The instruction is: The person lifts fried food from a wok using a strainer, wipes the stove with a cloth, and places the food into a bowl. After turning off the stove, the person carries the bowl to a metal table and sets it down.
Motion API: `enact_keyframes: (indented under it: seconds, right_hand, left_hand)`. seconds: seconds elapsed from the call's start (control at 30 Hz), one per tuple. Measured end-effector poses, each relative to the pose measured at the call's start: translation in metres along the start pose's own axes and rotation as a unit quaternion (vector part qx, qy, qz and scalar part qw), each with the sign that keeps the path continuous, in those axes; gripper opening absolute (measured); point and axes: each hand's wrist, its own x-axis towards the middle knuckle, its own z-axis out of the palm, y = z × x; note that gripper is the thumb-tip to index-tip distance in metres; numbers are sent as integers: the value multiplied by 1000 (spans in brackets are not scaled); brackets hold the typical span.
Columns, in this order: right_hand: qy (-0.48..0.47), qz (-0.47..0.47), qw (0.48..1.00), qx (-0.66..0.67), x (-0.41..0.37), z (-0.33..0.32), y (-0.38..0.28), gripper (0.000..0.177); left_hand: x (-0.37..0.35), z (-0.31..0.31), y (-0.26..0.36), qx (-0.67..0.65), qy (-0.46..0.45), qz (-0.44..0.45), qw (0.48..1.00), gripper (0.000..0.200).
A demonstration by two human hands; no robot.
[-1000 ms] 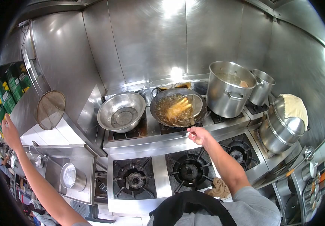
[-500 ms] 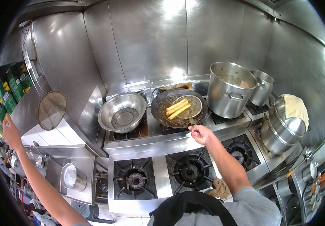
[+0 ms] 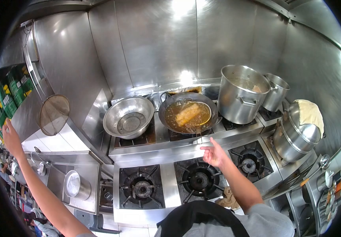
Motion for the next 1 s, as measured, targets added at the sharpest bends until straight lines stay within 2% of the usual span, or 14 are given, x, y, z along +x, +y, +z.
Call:
enact_keyframes:
  seconds: [0.1, 0.17, 0.2, 0.23, 0.3, 0.37, 0.4, 0.47, 0.5, 0.63, 0.73, 0.8, 0.9, 1.0]
  right_hand:
    - [22, 14, 998, -57, -18, -50, 15, 54]
    - [84, 8, 976, -200, -34, -88, 27, 49]
    - [128, 20, 920, -371, -50, -100, 29, 47]
    - [166, 32, 831, -530, -67, -111, 30, 45]
    - [148, 127, 595, -779, -80, -160, 36, 44]
    - [278, 184, 564, -755, -117, -162, 52, 38]
    - [278, 186, 565, -754, -121, -180, 63, 38]
    - [213, 71, 523, -822, -124, -213, 83, 34]
    - [247, 11, 572, -782, -128, -220, 90, 31]
    - [296, -2, 560, -774, -120, -228, 100, 29]
    - [292, 15, 553, -780, -109, -232, 94, 28]
    - [310, 109, 607, -724, -108, -212, 85, 27]
    - [295, 143, 632, -702, -114, -194, 80, 26]
    - [309, 147, 628, -698, -114, -189, 81, 26]
  left_hand:
    - [2, 3, -2, 8, -8, -18, 1000, 60]
    - [1, 3, 0, 15, -8, -27, 999, 61]
    - [-1, 0, 5, 18, -1, -37, 999, 61]
    - [-2, -1, 9, 21, 6, -47, 999, 61]
    - [-2, -1, 9, 16, 11, -40, 999, 62]
    - [-2, -1, 7, 13, 13, -32, 999, 63]
    - [-1, -1, 6, 18, 11, -29, 999, 63]
    - [0, 0, 3, 22, 7, -22, 999, 63]
    - [2, 1, 1, 29, 10, -13, 999, 63]
    - [1, 0, 3, 42, 4, -24, 999, 62]
    - [6, 5, -7, 49, -4, -17, 999, 63]
    - [4, 4, -5, 49, 8, -15, 999, 62]
    - [3, 2, -2, 42, 2, -22, 999, 61]
    - [3, 3, -3, 19, 4, -14, 1000, 58]
